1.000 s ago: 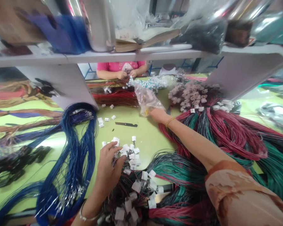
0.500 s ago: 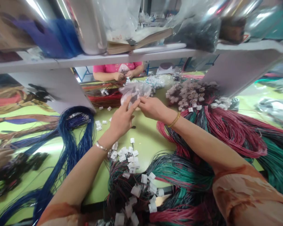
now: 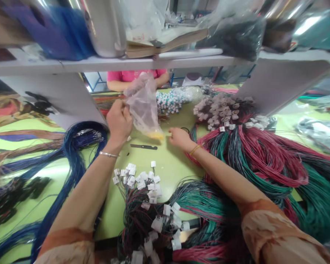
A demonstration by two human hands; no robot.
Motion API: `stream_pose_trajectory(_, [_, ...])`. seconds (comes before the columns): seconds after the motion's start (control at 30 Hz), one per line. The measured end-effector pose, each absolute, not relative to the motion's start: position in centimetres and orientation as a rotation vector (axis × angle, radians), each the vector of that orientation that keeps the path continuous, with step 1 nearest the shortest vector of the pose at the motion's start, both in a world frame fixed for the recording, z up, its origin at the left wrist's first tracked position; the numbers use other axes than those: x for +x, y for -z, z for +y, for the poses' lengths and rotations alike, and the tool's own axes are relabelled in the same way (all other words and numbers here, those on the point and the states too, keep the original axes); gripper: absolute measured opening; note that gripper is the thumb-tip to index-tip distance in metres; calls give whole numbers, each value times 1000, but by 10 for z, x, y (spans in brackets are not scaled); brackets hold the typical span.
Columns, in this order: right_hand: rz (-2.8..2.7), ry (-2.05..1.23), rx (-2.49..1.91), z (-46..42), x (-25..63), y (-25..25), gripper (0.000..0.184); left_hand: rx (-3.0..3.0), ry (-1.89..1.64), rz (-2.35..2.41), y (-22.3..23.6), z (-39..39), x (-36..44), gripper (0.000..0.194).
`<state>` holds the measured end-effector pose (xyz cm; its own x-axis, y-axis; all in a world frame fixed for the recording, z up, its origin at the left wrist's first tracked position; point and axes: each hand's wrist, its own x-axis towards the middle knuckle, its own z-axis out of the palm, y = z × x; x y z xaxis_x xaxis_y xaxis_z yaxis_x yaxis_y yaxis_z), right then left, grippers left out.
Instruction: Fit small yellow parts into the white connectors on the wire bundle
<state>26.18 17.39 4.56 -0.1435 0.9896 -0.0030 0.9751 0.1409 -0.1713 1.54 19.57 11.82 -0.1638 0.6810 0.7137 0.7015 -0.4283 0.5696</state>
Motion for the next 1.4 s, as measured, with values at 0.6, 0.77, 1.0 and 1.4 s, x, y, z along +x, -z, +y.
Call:
stream_pose_trajectory(0.6, [-2490, -1045, -1326, 123, 251, -18, 15, -2059, 1496, -1542, -126, 118, -19, 14])
stream_pose_trajectory(0.77, [-2725, -720, -1299, 94, 238, -10, 12, -2017, 1585, -1606, -115, 104, -22, 22])
stream_pose_trajectory(1.0, [-2974, -210, -1213, 83, 236, 12, 26, -1979, 1588, -1679, -110, 93, -23, 20])
stream_pose_trajectory(1.4, [-2075, 45, -549, 92, 217, -126, 20, -2110, 1472, -1555, -89, 66, -1, 17])
